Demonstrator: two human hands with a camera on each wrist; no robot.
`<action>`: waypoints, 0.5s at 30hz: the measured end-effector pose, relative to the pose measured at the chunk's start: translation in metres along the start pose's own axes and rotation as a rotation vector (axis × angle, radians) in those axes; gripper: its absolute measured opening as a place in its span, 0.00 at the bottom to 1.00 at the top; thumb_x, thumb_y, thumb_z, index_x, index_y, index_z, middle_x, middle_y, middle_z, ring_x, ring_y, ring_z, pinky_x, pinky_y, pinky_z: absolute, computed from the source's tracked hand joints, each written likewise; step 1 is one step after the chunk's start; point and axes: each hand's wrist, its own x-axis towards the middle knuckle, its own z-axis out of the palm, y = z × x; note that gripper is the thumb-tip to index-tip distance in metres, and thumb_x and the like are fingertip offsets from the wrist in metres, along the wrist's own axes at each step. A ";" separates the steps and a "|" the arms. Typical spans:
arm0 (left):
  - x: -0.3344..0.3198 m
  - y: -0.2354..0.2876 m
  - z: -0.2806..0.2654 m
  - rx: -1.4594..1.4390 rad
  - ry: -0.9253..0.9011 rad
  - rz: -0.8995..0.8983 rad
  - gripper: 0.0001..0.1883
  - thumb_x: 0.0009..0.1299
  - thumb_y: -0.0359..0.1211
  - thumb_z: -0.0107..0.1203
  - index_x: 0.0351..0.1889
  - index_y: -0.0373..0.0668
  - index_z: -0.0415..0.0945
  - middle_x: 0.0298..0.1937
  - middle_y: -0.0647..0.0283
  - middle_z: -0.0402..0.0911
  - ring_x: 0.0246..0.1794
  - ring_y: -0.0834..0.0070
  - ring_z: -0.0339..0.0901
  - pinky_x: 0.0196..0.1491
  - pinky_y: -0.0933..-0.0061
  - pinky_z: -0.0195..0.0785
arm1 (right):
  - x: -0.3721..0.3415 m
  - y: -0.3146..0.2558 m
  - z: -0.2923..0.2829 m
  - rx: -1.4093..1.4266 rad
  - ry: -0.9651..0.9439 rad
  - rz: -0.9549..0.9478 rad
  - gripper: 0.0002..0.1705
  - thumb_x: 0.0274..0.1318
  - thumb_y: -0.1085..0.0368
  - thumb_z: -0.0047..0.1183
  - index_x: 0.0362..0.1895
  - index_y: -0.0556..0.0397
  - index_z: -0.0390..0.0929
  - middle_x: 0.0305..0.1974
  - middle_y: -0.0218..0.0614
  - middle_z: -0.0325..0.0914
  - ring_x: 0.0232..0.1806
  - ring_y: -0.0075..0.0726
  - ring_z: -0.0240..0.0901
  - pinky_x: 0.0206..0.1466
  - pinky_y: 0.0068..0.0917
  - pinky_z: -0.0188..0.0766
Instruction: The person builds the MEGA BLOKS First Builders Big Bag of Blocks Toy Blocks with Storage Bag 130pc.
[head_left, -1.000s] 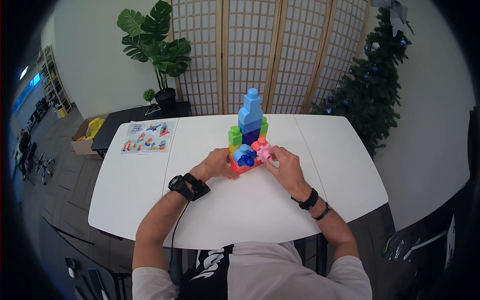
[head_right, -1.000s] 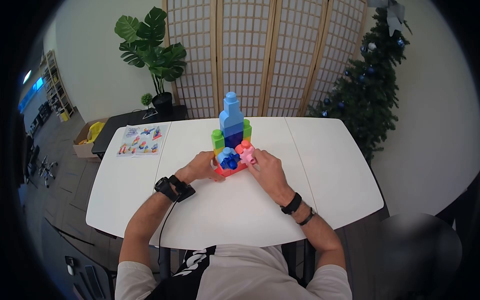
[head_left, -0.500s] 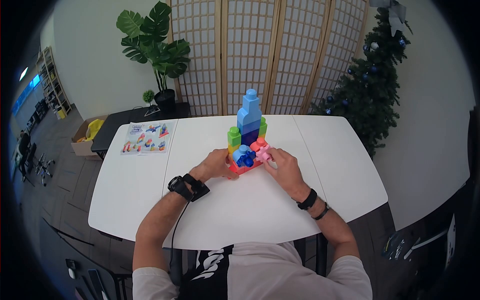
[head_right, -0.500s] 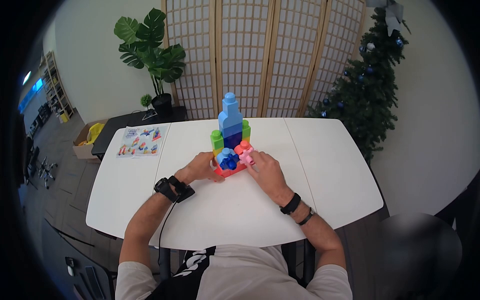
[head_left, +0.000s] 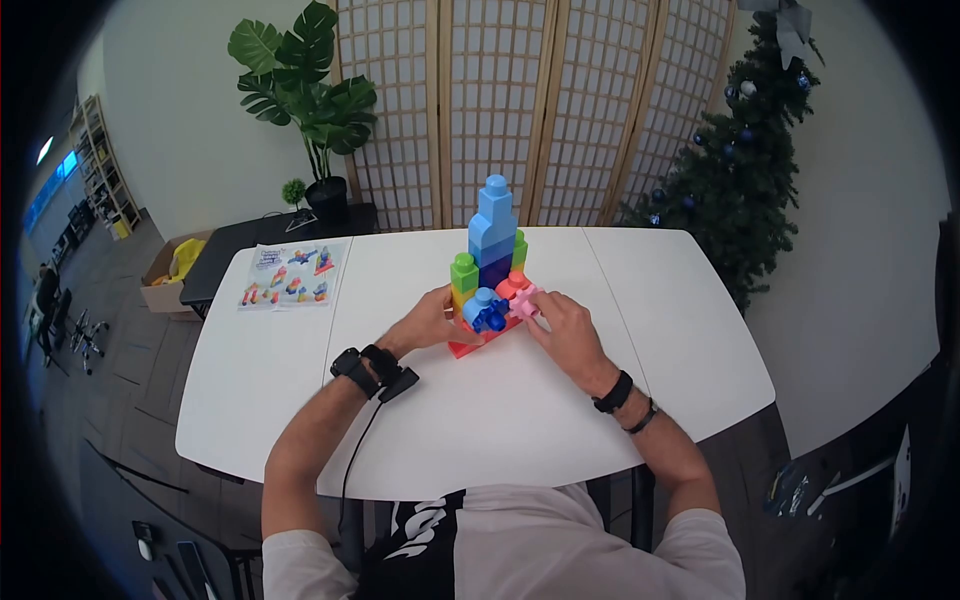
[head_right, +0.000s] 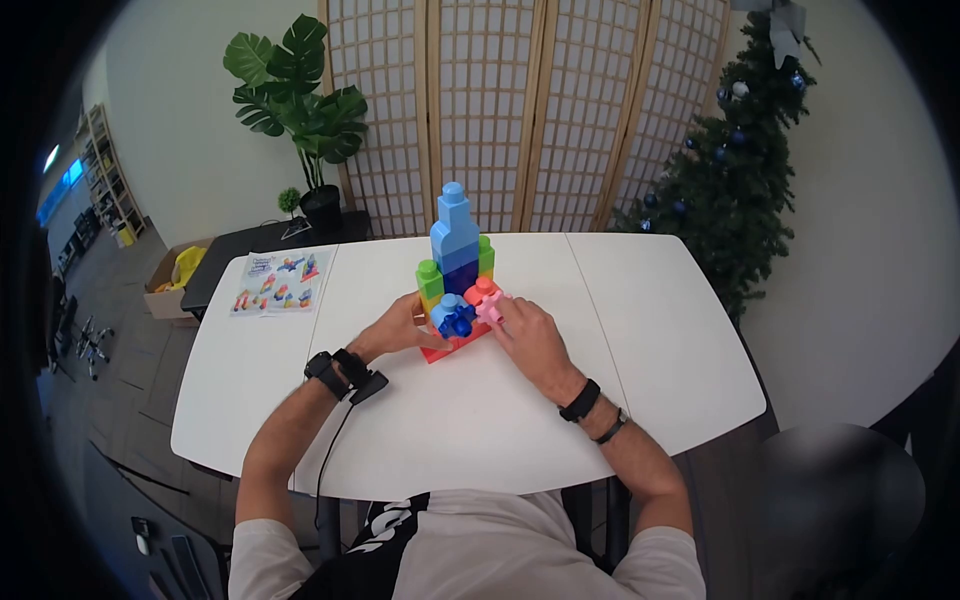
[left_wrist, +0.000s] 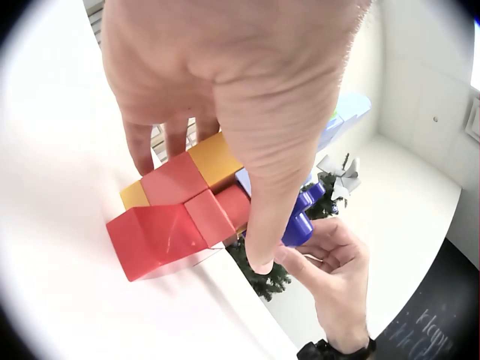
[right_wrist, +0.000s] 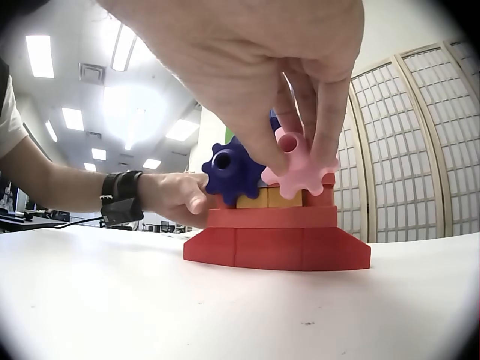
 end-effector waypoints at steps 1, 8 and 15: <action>0.001 -0.002 0.000 0.015 -0.002 -0.030 0.44 0.58 0.33 0.85 0.73 0.47 0.74 0.69 0.64 0.83 0.75 0.67 0.76 0.82 0.47 0.64 | 0.000 0.002 0.001 0.015 0.007 -0.003 0.14 0.62 0.70 0.70 0.50 0.56 0.81 0.40 0.45 0.84 0.42 0.53 0.85 0.47 0.45 0.83; 0.003 -0.005 -0.001 0.039 -0.014 -0.055 0.41 0.60 0.33 0.84 0.72 0.46 0.76 0.69 0.65 0.83 0.75 0.67 0.76 0.82 0.47 0.64 | 0.001 0.008 0.001 0.027 -0.030 -0.021 0.12 0.67 0.65 0.66 0.48 0.57 0.79 0.41 0.47 0.82 0.44 0.56 0.82 0.49 0.49 0.82; 0.004 -0.004 -0.002 0.052 -0.007 -0.066 0.41 0.60 0.33 0.83 0.72 0.47 0.75 0.69 0.65 0.83 0.75 0.67 0.75 0.81 0.47 0.64 | 0.003 0.016 0.007 -0.025 0.017 -0.110 0.11 0.64 0.67 0.69 0.45 0.57 0.81 0.39 0.46 0.84 0.43 0.55 0.83 0.47 0.47 0.81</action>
